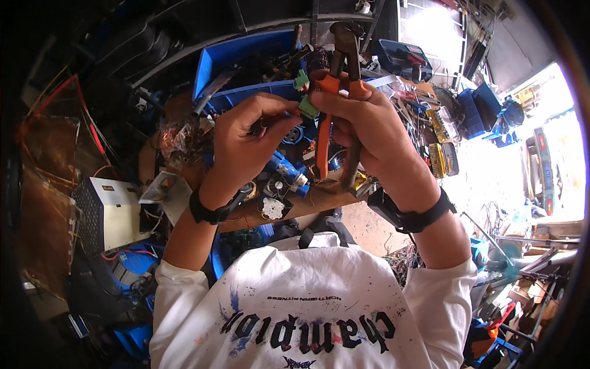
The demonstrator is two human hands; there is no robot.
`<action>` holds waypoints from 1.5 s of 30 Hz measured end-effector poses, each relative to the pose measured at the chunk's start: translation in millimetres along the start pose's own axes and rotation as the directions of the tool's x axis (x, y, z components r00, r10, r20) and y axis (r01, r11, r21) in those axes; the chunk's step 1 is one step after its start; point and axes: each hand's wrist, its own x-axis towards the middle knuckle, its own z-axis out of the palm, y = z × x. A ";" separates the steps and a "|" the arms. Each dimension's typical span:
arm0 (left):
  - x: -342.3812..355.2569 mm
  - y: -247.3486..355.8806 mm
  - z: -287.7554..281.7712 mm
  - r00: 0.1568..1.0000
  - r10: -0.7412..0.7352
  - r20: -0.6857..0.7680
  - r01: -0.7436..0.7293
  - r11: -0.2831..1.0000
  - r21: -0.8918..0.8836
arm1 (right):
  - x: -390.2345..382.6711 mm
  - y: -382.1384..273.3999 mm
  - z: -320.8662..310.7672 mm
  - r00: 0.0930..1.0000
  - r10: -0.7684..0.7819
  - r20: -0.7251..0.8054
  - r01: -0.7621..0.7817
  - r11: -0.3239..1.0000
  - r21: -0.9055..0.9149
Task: The person uses orange-handled pliers to strip the insulation from the ends of red and black wires connected to a green plastic connector. They repeatedly adjust the connector and wires, pulling the wires to expose the copper strands while working at a cluttered workbench.
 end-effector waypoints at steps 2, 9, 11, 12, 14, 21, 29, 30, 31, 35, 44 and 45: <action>0.1 -2.0 -1.4 0.999 0.049 0.015 -0.048 0.998 -0.041 | -0.8 0.6 -1.9 1.000 -0.007 0.021 0.007 1.000 0.004; 3.7 -3.6 -4.2 0.999 0.033 0.042 -0.027 0.989 -0.147 | -2.8 1.2 -4.3 0.997 -0.058 0.059 0.059 0.998 -0.004; 4.8 -4.2 -4.9 0.997 0.045 0.060 -0.035 0.986 -0.161 | -3.3 1.6 -6.5 0.995 -0.060 0.074 0.060 0.998 -0.001; 4.9 -4.1 -5.6 0.997 0.026 0.075 -0.012 0.983 -0.181 | -3.8 2.2 -7.3 0.995 -0.057 0.076 0.057 0.998 0.010; 5.3 -3.9 -7.0 0.994 -0.010 0.105 0.033 0.975 -0.220 | -4.9 2.3 -7.6 0.995 -0.050 0.081 0.048 0.999 0.021; 3.9 -8.4 -3.8 0.987 -0.108 0.121 0.136 0.956 -0.259 | -5.8 1.7 -5.7 0.996 -0.082 0.028 0.082 0.997 -0.011; 2.7 -4.0 7.3 0.993 -0.119 0.003 0.118 0.990 0.080 | -5.6 2.7 7.8 0.850 -0.526 -0.010 0.450 0.737 -0.503; 4.5 -3.8 5.7 0.996 -0.080 0.033 0.076 0.992 0.100 | -5.3 1.3 5.8 0.839 -0.544 0.014 0.466 0.704 -0.536; 7.5 -2.8 3.0 0.997 -0.042 0.062 0.034 0.992 0.119 | -4.9 -0.2 4.2 0.827 -0.562 0.039 0.481 0.669 -0.566; 14.0 -3.7 -2.6 0.988 0.079 0.133 -0.098 0.984 0.146 | -5.9 -12.5 3.5 0.891 -0.453 0.004 0.386 0.754 -0.532; 19.0 -4.0 -6.9 0.965 0.115 0.237 -0.142 0.985 0.100 | 0.2 -28.1 -9.4 0.977 -0.211 0.016 0.191 0.847 -0.495; 18.8 -4.6 -6.7 0.965 0.115 0.237 -0.141 0.985 0.096 | 1.7 -27.3 -11.8 0.979 -0.203 0.024 0.190 0.857 -0.478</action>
